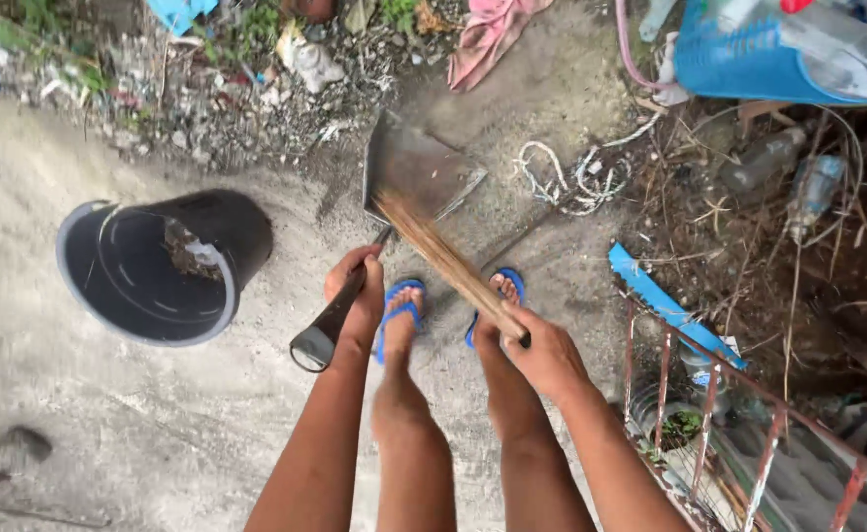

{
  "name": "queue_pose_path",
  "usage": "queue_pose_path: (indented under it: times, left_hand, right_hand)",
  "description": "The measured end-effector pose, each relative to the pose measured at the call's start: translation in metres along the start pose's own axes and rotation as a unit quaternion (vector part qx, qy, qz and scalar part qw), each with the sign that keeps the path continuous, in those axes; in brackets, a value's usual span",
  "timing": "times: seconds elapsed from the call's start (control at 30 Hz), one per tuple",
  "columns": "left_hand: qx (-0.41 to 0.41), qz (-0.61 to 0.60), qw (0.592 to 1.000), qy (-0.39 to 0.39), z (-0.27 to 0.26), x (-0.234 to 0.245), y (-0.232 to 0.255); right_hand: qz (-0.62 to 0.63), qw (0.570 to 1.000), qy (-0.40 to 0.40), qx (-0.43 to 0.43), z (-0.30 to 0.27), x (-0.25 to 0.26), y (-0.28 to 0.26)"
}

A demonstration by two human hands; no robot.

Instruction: Sweeping up trash and collecting it in a dustpan and bucket in an outdoor area.

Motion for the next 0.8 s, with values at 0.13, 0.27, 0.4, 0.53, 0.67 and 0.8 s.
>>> queue_pose_path:
  times: [0.13,0.27,0.4,0.53,0.67,0.8]
  left_hand:
    - [0.010,0.063,0.997,-0.038,0.015,0.000,-0.010]
    - [0.015,0.084,0.994,-0.072,0.006,0.034,-0.018]
    - [-0.009,0.139,0.988,-0.068,0.005,0.089,-0.022]
    - [0.049,0.144,0.986,-0.064,-0.003,0.143,-0.034]
    - [0.020,0.133,0.989,-0.065,0.001,0.148,-0.041]
    - [0.017,0.103,0.991,-0.080,-0.006,0.164,-0.041]
  right_hand:
    - [0.061,0.994,0.094,-0.010,-0.022,0.010,0.048]
    - [0.033,0.978,0.170,-0.120,-0.034,0.050,0.074]
    - [-0.048,0.966,0.201,-0.155,0.008,0.100,0.093]
    - [-0.038,0.958,0.249,-0.138,0.064,0.042,0.092]
    - [-0.080,0.975,0.150,-0.142,0.065,-0.076,0.044]
    - [0.044,0.993,0.069,-0.087,-0.036,-0.099,-0.058]
Point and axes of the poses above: each hand's wrist, its own z-axis towards the middle knuckle, its own x-axis out of the back of the hand, y = z × x, the point moved 8 cm from there along z, towards the middle knuckle, and after that the axes turned 11 degrees about -z, right-handed, at the moved point
